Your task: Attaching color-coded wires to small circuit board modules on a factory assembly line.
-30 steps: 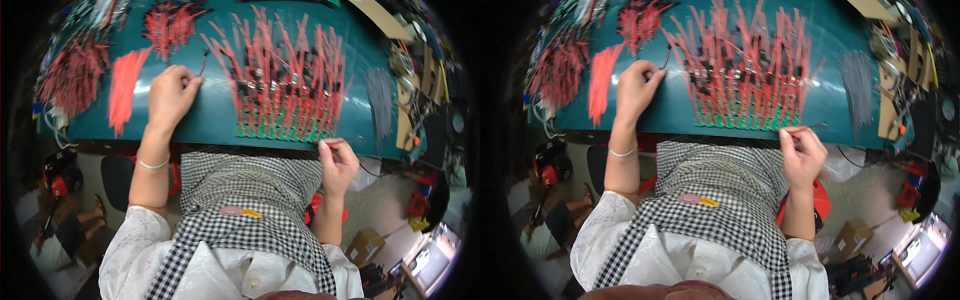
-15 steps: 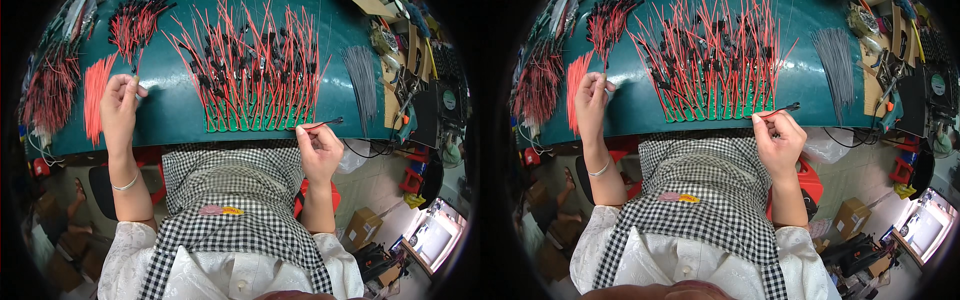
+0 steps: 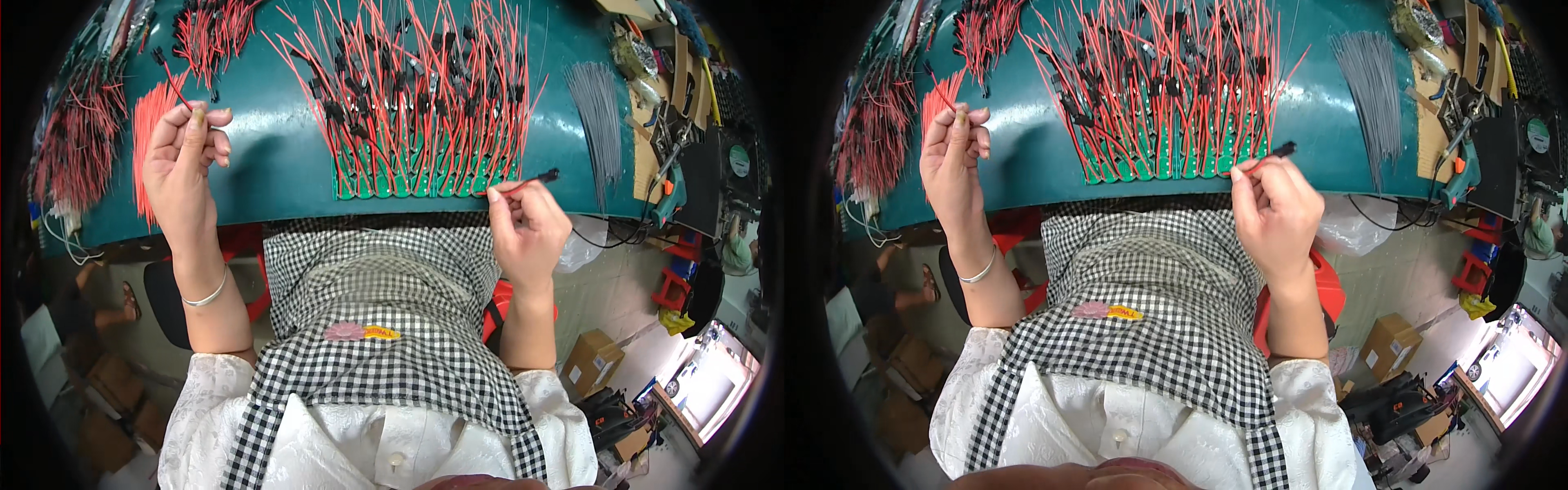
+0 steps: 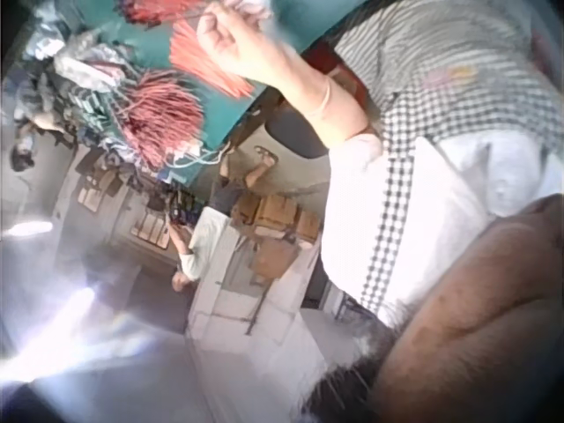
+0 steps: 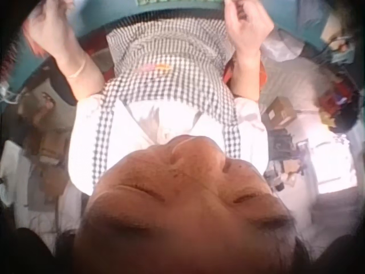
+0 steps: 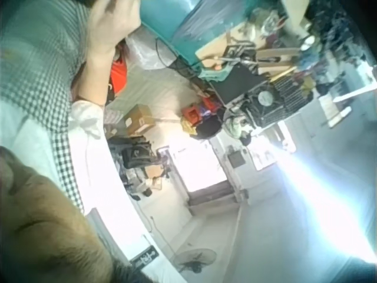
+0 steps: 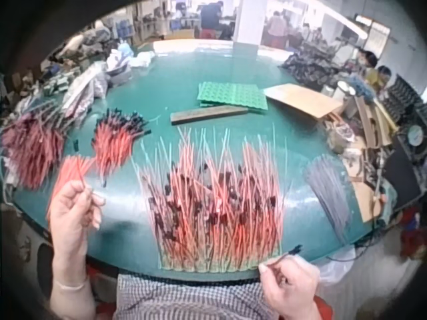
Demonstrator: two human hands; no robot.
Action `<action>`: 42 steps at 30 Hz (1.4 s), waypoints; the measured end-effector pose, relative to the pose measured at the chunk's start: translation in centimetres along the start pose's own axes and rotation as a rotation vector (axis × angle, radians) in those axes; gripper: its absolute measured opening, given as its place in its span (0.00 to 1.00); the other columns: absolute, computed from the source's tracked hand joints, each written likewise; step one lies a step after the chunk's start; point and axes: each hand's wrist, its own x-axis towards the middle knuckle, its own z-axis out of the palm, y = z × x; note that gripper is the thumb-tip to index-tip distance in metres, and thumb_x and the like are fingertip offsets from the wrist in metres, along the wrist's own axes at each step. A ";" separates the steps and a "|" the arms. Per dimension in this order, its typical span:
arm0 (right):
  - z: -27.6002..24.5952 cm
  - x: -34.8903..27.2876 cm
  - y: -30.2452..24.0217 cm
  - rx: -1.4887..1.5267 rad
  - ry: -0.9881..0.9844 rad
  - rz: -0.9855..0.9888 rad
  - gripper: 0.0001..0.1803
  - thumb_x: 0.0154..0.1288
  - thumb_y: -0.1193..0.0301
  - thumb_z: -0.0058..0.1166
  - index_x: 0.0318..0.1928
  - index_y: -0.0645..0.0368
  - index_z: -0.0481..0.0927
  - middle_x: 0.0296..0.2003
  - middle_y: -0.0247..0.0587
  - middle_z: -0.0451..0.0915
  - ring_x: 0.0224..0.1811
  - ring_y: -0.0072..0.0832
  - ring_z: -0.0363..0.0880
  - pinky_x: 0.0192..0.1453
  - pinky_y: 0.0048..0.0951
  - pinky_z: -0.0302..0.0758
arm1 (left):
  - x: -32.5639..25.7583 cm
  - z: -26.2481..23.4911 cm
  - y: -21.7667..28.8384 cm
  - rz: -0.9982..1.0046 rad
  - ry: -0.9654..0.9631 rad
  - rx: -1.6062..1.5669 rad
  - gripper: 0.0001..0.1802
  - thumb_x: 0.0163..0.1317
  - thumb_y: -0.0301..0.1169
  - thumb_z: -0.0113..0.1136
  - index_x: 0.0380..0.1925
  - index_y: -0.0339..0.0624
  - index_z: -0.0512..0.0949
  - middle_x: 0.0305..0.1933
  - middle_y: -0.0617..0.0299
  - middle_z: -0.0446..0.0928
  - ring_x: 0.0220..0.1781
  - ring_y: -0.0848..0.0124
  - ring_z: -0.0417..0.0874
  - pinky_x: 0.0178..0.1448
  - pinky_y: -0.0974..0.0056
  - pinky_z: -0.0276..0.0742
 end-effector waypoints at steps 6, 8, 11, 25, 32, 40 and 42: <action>-0.7 1.3 -0.1 -0.042 -0.091 -0.091 0.08 0.56 0.84 0.65 0.28 0.65 0.76 0.23 0.38 0.75 0.17 0.23 0.73 0.20 0.25 0.69 | -0.4 0.3 0.2 0.012 -0.080 0.029 0.09 0.75 0.27 0.55 0.48 0.34 0.79 0.43 0.53 0.86 0.31 0.77 0.79 0.35 0.73 0.73; -0.9 1.5 0.0 -0.047 -0.115 -0.096 0.08 0.56 0.84 0.65 0.28 0.65 0.76 0.23 0.38 0.75 0.17 0.23 0.72 0.20 0.25 0.69 | -0.5 0.2 0.2 0.014 -0.092 0.034 0.09 0.75 0.27 0.55 0.48 0.34 0.79 0.43 0.52 0.86 0.31 0.76 0.79 0.35 0.73 0.73; -1.1 1.8 -0.2 -0.086 -0.145 -0.127 0.08 0.56 0.83 0.65 0.28 0.65 0.77 0.23 0.38 0.75 0.16 0.24 0.72 0.20 0.26 0.68 | -0.6 0.3 0.4 0.023 -0.085 0.026 0.09 0.74 0.27 0.56 0.47 0.33 0.79 0.42 0.51 0.86 0.30 0.77 0.79 0.34 0.73 0.73; 0.1 1.9 -1.3 -0.092 -0.169 -0.042 0.06 0.58 0.80 0.67 0.30 0.64 0.81 0.23 0.41 0.77 0.20 0.30 0.75 0.25 0.30 0.71 | -6.1 6.0 3.8 -0.219 -0.336 -0.034 0.05 0.70 0.22 0.59 0.43 0.32 0.81 0.35 0.60 0.84 0.30 0.79 0.83 0.28 0.77 0.75; -0.2 1.4 -2.2 0.011 -0.100 0.007 0.07 0.56 0.81 0.69 0.35 0.66 0.84 0.26 0.37 0.80 0.24 0.20 0.76 0.28 0.24 0.72 | -8.6 9.4 2.7 -0.405 -0.509 -0.293 0.08 0.73 0.22 0.56 0.48 0.32 0.79 0.37 0.59 0.84 0.29 0.82 0.79 0.29 0.78 0.72; -1.6 0.6 -5.8 0.653 -0.410 0.070 0.09 0.56 0.82 0.68 0.39 0.65 0.88 0.33 0.41 0.82 0.34 0.26 0.80 0.37 0.25 0.75 | -9.8 10.4 2.6 -0.605 -0.846 -0.366 0.06 0.70 0.24 0.59 0.43 0.34 0.81 0.31 0.67 0.82 0.31 0.84 0.79 0.33 0.75 0.74; -1.3 0.2 -6.3 0.584 -0.377 0.143 0.08 0.56 0.82 0.68 0.39 0.64 0.88 0.33 0.42 0.82 0.34 0.26 0.80 0.37 0.24 0.75 | -10.1 10.3 2.0 -0.400 -0.816 -0.184 0.06 0.70 0.23 0.60 0.43 0.34 0.82 0.32 0.65 0.83 0.33 0.84 0.81 0.35 0.75 0.76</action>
